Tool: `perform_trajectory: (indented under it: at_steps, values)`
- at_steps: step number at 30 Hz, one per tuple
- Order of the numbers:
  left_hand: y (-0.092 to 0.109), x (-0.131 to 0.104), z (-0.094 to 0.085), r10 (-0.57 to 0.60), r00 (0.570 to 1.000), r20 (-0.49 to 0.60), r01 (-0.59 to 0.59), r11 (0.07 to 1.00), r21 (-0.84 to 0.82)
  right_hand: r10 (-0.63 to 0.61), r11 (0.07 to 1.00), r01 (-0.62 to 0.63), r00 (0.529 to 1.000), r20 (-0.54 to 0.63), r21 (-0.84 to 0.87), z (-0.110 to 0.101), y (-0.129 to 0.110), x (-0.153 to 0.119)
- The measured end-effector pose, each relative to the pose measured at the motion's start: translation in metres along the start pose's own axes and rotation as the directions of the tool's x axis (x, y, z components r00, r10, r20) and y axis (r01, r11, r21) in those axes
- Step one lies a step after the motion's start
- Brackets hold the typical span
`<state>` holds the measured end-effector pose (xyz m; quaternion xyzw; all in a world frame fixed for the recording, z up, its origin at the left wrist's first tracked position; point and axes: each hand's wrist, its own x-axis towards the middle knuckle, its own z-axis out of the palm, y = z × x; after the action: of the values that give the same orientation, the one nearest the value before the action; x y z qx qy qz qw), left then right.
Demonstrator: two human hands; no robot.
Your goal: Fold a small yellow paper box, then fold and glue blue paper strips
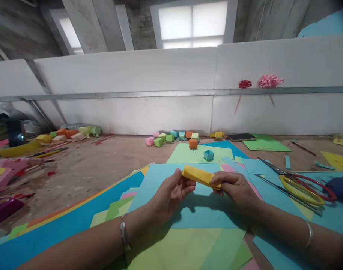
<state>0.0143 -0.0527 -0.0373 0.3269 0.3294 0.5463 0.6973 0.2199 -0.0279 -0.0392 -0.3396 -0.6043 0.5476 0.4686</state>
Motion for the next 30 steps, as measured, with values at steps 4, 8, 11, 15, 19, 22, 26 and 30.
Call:
perform_trajectory:
  at_steps: [4, 8, 11, 15, 19, 22, 26, 30]
  values:
    - [-0.01, -0.011, 0.005, -0.015, 0.999, 0.039, 0.009, 0.988, 0.154, -0.233, 0.955, 0.26, 0.955, 0.182, -0.14, 0.006, 0.003, -0.007]
    - [-0.011, -0.019, 0.006, 0.049, 0.997, 0.063, -0.067, 0.942, 0.329, -0.373, 0.748, 0.568, 0.788, 0.49, -0.344, 0.01, 0.011, -0.015]
    - [-0.006, -0.019, 0.004, 0.155, 0.966, 0.205, -0.223, 0.903, 0.368, -0.395, 0.565, 0.667, 0.736, 0.55, -0.486, 0.011, 0.016, -0.018]
    - [-0.004, -0.017, -0.002, 0.323, 0.855, 0.406, -0.503, 0.708, 0.496, -0.585, 0.388, 0.674, 0.707, 0.397, -0.628, 0.01, 0.004, -0.02]
    - [-0.008, -0.022, -0.002, 0.322, 0.789, 0.523, -0.611, 0.498, 0.616, -0.736, 0.279, 0.701, 0.595, 0.323, -0.657, 0.018, -0.022, -0.027]
    - [-0.01, -0.027, -0.001, 0.29, 0.801, 0.524, -0.599, 0.403, 0.692, -0.754, 0.266, 0.668, 0.593, 0.282, -0.695, 0.027, -0.032, -0.035]
    - [-0.014, -0.031, -0.004, 0.238, 0.792, 0.562, -0.61, 0.3, 0.733, -0.721, 0.306, 0.635, 0.641, 0.263, -0.709, 0.03, -0.031, -0.042]
    - [-0.018, -0.035, -0.007, 0.207, 0.761, 0.614, -0.648, 0.221, 0.729, -0.7, 0.218, 0.732, 0.578, 0.419, -0.646, 0.026, -0.029, -0.041]
